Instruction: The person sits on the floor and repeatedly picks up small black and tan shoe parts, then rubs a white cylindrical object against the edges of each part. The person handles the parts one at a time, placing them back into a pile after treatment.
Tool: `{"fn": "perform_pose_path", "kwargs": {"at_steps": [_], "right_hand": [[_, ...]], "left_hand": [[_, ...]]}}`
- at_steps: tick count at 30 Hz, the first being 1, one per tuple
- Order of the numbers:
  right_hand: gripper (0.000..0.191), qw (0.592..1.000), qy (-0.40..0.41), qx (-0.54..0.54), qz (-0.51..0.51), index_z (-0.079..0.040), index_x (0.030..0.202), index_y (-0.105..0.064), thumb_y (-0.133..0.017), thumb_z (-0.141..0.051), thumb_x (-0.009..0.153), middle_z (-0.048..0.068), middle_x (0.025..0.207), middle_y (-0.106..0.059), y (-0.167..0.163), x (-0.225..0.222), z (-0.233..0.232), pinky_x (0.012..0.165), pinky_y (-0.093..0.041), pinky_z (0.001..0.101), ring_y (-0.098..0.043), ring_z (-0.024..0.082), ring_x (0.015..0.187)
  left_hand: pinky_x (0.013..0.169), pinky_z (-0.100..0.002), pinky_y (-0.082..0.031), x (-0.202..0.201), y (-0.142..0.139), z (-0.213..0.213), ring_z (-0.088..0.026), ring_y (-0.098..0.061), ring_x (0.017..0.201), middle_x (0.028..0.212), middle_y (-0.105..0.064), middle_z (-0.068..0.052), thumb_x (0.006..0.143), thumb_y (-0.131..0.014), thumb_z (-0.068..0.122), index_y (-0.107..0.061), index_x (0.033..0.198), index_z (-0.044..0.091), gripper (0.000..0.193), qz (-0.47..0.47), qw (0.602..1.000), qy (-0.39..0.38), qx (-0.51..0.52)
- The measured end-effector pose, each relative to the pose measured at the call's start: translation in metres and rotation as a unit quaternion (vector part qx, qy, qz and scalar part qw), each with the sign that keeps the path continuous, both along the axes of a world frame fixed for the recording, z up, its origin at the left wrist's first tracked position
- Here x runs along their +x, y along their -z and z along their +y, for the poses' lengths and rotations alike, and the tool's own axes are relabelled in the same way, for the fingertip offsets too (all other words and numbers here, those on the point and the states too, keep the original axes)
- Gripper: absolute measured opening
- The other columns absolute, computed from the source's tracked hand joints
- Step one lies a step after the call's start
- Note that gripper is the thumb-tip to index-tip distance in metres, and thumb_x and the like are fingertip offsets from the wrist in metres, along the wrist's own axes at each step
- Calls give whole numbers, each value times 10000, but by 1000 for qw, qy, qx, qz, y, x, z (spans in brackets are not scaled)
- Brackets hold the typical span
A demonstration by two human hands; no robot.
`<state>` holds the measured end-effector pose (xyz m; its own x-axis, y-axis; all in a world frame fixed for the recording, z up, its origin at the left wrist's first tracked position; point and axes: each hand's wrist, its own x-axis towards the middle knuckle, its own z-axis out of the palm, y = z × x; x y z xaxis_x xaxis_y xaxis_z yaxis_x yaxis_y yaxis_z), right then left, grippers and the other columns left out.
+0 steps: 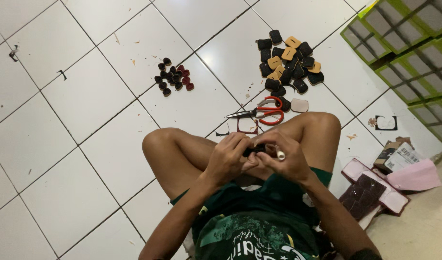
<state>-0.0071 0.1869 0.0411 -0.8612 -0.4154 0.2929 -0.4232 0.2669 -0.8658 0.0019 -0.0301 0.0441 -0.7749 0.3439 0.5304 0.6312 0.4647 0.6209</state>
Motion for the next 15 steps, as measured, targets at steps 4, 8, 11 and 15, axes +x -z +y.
{"fn": "perform_pose_path", "kwargs": {"at_steps": [4,8,11,15], "right_hand": [[224,950,72,-170,-250,-31,1179,-619,-622,-195,1025,12,986,-615,14,-8,10,784,-512,239,-600,89,906],[282,869,37,-277,-408,-31,1123,-604,-568,-300,1046,9,879,-566,16,-15,12,641,-454,216,-529,71,751],[392,856,17,-304,-418,-15,1103,-606,-522,-397,1076,9,854,-546,5,-22,17,571,-383,189,-459,49,659],[407,866,77,-325,-373,-7,1111,-592,-533,-408,1079,30,847,-547,-11,-43,28,550,-342,201,-405,55,620]], "left_hand": [[892,-413,-564,1,2,-2,-317,-655,1035,1073,-637,-145,812,-766,110,-636,1023,24,263,-39,999,-17,32],[933,-382,-553,-2,8,9,-299,-631,1135,1262,-570,-223,745,-726,75,-616,932,34,220,-102,975,114,162],[907,-338,-581,-3,22,13,-203,-661,1028,1127,-647,-130,785,-701,60,-638,954,29,183,-272,931,149,195],[943,-320,-553,-2,50,-2,-147,-622,989,1017,-658,-74,859,-672,39,-642,994,-12,147,-369,864,127,320]]}}
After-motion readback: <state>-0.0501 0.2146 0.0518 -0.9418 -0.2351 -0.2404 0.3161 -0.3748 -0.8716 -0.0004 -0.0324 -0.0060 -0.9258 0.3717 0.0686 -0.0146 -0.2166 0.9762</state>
